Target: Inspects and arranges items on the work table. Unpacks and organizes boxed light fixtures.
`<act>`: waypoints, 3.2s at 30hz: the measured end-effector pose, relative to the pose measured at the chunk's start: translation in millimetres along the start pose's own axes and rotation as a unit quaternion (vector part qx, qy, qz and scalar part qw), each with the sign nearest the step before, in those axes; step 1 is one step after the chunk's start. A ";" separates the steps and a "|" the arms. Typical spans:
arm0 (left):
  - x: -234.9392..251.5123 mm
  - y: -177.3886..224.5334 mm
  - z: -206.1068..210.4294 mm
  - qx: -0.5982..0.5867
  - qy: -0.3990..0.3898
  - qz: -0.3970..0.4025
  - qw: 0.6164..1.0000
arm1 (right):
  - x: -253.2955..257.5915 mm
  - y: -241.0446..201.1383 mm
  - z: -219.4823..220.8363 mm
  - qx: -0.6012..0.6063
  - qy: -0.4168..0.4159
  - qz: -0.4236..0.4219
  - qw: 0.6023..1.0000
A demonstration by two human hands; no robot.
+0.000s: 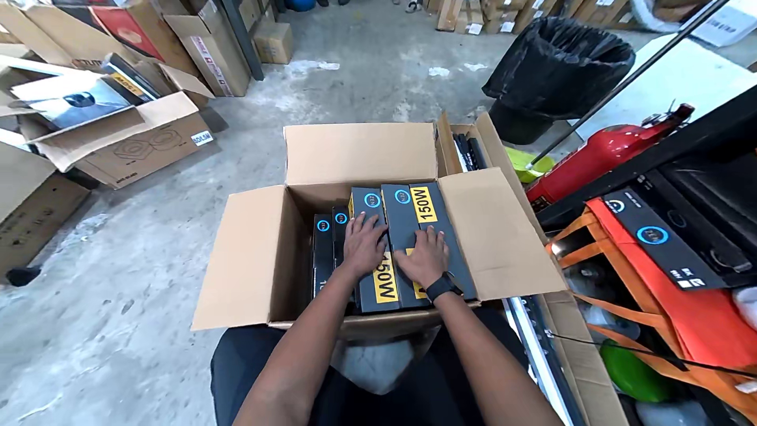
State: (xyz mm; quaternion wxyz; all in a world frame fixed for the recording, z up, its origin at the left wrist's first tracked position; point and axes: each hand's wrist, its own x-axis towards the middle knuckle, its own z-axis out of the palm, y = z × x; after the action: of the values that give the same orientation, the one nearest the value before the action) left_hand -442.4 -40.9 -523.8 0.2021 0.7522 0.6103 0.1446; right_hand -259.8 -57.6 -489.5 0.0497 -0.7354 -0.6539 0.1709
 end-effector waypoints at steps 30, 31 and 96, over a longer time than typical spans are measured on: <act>11.4 19.5 -5.7 -0.071 0.063 -0.126 0.987 | 4.8 55.3 18.4 0.095 0.064 -0.129 0.985; 9.6 16.3 -4.4 -0.078 0.066 -0.119 0.988 | 5.1 54.4 18.2 0.097 0.062 -0.129 0.985; -0.5 1.0 -3.0 -0.038 0.057 -0.054 0.996 | -2.2 32.9 15.4 0.114 0.107 -0.084 0.984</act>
State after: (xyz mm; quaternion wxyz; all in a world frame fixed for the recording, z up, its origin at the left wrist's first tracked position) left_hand -443.1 -41.2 -520.7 0.2027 0.7007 0.6545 0.1990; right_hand -233.8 -66.7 -513.3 0.2169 -0.6811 -0.6808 0.1600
